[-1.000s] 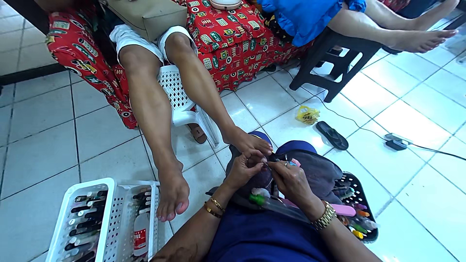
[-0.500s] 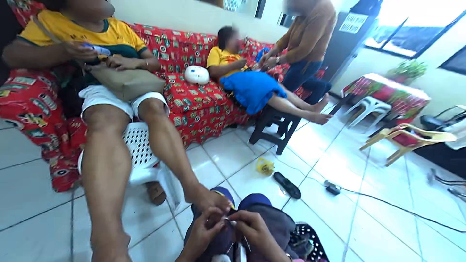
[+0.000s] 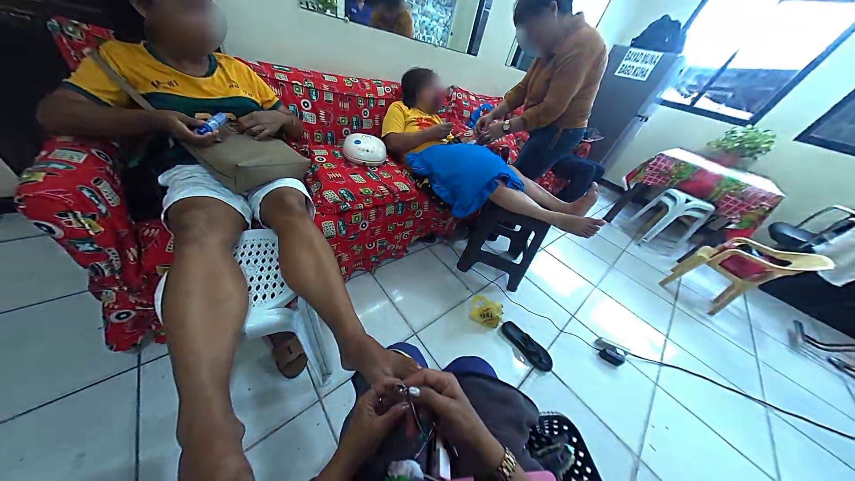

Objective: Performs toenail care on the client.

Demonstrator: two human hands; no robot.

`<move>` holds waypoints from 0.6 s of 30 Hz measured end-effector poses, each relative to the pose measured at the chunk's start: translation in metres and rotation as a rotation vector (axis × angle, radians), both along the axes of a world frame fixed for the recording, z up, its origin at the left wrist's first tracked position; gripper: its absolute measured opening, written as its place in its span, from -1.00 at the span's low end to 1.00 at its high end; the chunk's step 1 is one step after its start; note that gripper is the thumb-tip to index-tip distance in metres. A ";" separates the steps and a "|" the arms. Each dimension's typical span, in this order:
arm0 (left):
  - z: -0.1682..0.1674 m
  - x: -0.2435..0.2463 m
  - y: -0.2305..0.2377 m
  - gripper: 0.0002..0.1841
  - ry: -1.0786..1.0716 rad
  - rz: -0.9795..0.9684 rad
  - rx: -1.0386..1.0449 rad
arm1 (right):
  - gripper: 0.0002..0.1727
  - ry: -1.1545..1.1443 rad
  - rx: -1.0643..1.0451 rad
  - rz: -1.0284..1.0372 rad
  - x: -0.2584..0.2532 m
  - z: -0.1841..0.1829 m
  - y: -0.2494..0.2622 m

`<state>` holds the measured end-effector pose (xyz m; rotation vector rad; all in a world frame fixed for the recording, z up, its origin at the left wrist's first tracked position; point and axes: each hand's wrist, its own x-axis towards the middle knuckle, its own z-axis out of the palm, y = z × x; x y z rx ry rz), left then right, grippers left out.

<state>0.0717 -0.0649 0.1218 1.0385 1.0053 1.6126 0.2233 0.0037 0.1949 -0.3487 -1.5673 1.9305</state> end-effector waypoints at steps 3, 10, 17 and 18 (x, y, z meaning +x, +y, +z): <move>0.001 -0.001 -0.001 -0.71 -0.009 0.011 -0.019 | -0.76 0.042 0.017 0.006 -0.009 -0.009 -0.001; -0.009 -0.003 0.002 -0.77 0.093 0.079 0.092 | -0.73 -0.103 0.083 0.096 -0.003 -0.001 -0.001; -0.011 -0.003 0.002 -0.77 0.084 0.070 0.068 | -0.72 -0.148 0.100 0.095 -0.008 -0.013 -0.004; -0.012 -0.003 0.002 -0.79 0.079 0.065 0.068 | -0.72 -0.179 0.113 0.130 -0.006 -0.011 -0.004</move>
